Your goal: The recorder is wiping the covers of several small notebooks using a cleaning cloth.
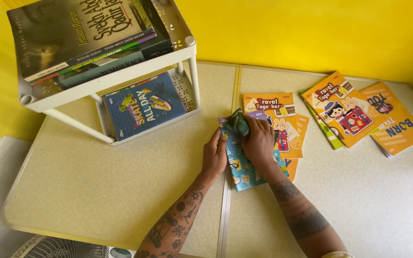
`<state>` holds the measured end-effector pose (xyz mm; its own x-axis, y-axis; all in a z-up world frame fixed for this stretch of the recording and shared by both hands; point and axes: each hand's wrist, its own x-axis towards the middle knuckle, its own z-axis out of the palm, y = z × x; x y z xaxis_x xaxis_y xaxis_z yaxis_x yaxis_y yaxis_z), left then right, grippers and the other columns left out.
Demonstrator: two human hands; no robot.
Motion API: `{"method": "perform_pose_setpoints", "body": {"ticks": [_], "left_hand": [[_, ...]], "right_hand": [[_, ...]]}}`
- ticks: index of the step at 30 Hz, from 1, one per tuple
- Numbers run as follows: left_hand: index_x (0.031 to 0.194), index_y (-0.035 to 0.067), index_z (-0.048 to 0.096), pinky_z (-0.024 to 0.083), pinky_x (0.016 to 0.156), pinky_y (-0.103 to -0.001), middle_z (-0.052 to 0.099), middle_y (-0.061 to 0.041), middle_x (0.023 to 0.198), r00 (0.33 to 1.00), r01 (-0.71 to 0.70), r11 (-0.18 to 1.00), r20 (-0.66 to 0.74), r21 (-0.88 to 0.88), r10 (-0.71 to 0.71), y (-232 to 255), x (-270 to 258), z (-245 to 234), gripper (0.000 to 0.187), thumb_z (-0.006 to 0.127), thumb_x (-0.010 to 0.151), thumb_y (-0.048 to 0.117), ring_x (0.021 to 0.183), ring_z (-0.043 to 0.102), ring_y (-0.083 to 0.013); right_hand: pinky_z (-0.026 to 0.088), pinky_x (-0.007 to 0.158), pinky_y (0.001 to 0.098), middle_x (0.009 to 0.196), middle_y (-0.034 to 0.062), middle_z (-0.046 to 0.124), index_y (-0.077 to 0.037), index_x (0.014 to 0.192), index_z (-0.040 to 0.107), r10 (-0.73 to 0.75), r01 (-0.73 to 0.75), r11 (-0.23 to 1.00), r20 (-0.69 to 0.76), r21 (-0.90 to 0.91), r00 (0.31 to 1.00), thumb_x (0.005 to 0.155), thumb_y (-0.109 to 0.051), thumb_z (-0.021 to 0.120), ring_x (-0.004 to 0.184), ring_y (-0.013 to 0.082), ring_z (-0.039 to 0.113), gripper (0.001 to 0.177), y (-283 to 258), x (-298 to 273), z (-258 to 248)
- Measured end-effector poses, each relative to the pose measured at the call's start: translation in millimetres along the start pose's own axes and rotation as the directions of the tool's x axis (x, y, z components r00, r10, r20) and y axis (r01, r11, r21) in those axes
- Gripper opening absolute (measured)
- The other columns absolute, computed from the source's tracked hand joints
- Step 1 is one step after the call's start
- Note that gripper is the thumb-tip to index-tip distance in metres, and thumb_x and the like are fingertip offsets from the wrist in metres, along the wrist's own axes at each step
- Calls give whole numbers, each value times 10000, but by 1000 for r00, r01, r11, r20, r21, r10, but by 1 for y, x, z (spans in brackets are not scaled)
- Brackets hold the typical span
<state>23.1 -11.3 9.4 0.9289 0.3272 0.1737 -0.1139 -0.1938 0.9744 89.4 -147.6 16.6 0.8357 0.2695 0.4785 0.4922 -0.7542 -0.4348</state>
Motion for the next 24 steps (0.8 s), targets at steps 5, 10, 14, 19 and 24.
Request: {"method": "perform_pose_setpoints", "body": {"ticks": [5,10,14,19,24], "left_hand": [[1356,15,593,530,718,-334,728,-171,943,999,44,999,-27,22,-43,-7,-1,-1,380,476,1030,169,781,698,-221],[1368,12,597,464,595,-326,654,-136,753,992,123,989,-7,77,-123,-9,-1,0,404,462,1020,169,612,602,-185],[1373,-1,608,498,654,-286,699,-87,856,999,54,994,-4,-94,-54,-20,-1,3,389,453,1080,203,710,587,-109],[1336,-8,613,533,743,-263,732,-47,964,999,-43,990,8,-131,45,-26,0,4,361,452,1114,227,823,637,-77],[1354,12,659,470,651,-289,621,-99,804,994,103,994,34,-37,-102,-33,0,3,380,499,1079,221,709,529,-124]], "right_hand": [[452,981,463,1135,95,723,-105,1295,665,-29,29,1000,-27,-4,999,813,-119,732,1095,329,626,487,2,13,9],[461,955,458,1117,91,732,-100,1290,662,-10,10,1000,31,-14,999,812,-108,731,1067,329,626,483,1,-13,0],[452,977,450,1131,129,718,-56,1342,634,-61,62,998,31,-30,998,775,-72,708,1080,328,626,572,-7,-40,-16],[440,990,443,1156,118,714,-61,1365,624,-34,36,999,69,-25,997,734,-43,677,1091,321,620,634,-9,-35,-17],[423,984,466,1202,100,704,-85,1341,632,20,-20,1000,-29,-8,999,819,-112,707,1125,336,607,528,-5,3,-1]]}}
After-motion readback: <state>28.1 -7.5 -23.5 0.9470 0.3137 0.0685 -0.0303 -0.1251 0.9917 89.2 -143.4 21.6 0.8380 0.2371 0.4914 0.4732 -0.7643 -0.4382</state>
